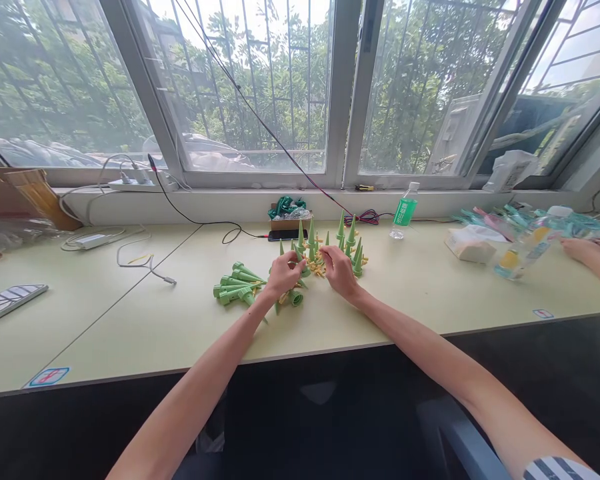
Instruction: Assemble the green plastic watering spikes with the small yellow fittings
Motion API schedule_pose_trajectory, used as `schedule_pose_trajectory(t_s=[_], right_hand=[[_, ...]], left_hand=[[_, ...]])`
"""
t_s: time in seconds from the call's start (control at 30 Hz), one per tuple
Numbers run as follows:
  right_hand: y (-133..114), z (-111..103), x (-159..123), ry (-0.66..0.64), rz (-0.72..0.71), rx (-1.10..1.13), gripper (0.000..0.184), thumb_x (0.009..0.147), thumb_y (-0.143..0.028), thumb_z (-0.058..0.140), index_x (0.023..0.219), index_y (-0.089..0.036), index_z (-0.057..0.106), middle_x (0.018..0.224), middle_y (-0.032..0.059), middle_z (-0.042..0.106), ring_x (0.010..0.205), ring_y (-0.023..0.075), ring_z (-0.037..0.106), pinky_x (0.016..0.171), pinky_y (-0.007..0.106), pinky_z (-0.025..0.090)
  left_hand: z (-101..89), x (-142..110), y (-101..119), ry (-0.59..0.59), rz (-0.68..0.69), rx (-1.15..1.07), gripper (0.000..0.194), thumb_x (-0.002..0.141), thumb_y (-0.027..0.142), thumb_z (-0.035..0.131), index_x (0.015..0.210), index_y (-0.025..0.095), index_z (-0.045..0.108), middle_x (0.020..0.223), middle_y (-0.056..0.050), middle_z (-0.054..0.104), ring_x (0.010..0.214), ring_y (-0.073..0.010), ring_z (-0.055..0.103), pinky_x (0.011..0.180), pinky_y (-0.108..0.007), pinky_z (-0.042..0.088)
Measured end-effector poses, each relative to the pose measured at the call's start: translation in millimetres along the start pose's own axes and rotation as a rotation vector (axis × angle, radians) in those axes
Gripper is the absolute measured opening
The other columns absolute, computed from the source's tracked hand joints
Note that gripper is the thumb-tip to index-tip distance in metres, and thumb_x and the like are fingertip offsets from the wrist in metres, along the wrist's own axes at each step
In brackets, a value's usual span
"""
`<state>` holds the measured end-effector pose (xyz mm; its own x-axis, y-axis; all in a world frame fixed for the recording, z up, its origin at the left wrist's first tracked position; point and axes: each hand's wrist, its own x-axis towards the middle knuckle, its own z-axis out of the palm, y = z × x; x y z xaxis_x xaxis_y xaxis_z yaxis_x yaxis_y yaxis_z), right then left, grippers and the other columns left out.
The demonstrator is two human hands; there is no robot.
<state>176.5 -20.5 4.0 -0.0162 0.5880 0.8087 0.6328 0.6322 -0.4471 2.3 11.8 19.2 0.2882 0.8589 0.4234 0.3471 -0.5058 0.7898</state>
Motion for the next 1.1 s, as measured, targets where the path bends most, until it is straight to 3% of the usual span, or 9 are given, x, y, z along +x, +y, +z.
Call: schedule_pose_trajectory(t_s=[0.23, 0.6, 0.83, 1.1], right_hand=[[-2.0, -0.7, 0.0, -0.013, 0.008, -0.004, 0.022, 0.1, -0.027, 0.038, 0.102, -0.02, 0.059, 0.096, 0.0087, 0.064, 0.089, 0.0205, 0.06, 0.082, 0.033, 0.047], [-6.7, -1.7, -0.1, -0.059, 0.0, 0.019, 0.019, 0.099, -0.024, 0.041, 0.097, -0.019, 0.059, 0.089, 0.0067, 0.063, 0.081, 0.0181, 0.058, 0.076, 0.03, 0.046], [-10.4, -2.7, 0.4, -0.113, 0.001, 0.068, 0.017, 0.097, -0.021, 0.044, 0.098, -0.018, 0.06, 0.095, 0.0082, 0.065, 0.084, 0.0176, 0.06, 0.076, 0.028, 0.048], [-6.2, 0.1, -1.5, -0.154, 0.003, 0.109, 0.016, 0.096, -0.024, 0.048, 0.102, -0.019, 0.062, 0.1, 0.0086, 0.065, 0.089, 0.0184, 0.062, 0.082, 0.032, 0.05]], left_hand=[[-0.1, -0.5, 1.4, -0.024, -0.033, -0.074, 0.023, 0.078, 0.04, 0.06, 0.084, 0.018, 0.062, 0.061, 0.001, 0.061, 0.048, -0.0122, 0.055, 0.049, -0.025, 0.044], [-0.2, -1.7, 3.1, -0.031, -0.07, -0.203, 0.026, 0.078, 0.042, 0.063, 0.086, 0.018, 0.06, 0.057, 0.001, 0.057, 0.042, -0.0106, 0.049, 0.041, -0.024, 0.04], [-0.3, -0.9, 2.9, -0.016, -0.051, -0.176, 0.028, 0.079, 0.045, 0.061, 0.087, 0.018, 0.062, 0.059, 0.001, 0.058, 0.046, -0.0109, 0.051, 0.044, -0.024, 0.041], [-0.1, 1.9, 0.8, 0.045, 0.002, -0.052, 0.029, 0.08, 0.045, 0.06, 0.086, 0.017, 0.066, 0.072, -0.003, 0.066, 0.063, -0.0145, 0.061, 0.056, -0.025, 0.048]])
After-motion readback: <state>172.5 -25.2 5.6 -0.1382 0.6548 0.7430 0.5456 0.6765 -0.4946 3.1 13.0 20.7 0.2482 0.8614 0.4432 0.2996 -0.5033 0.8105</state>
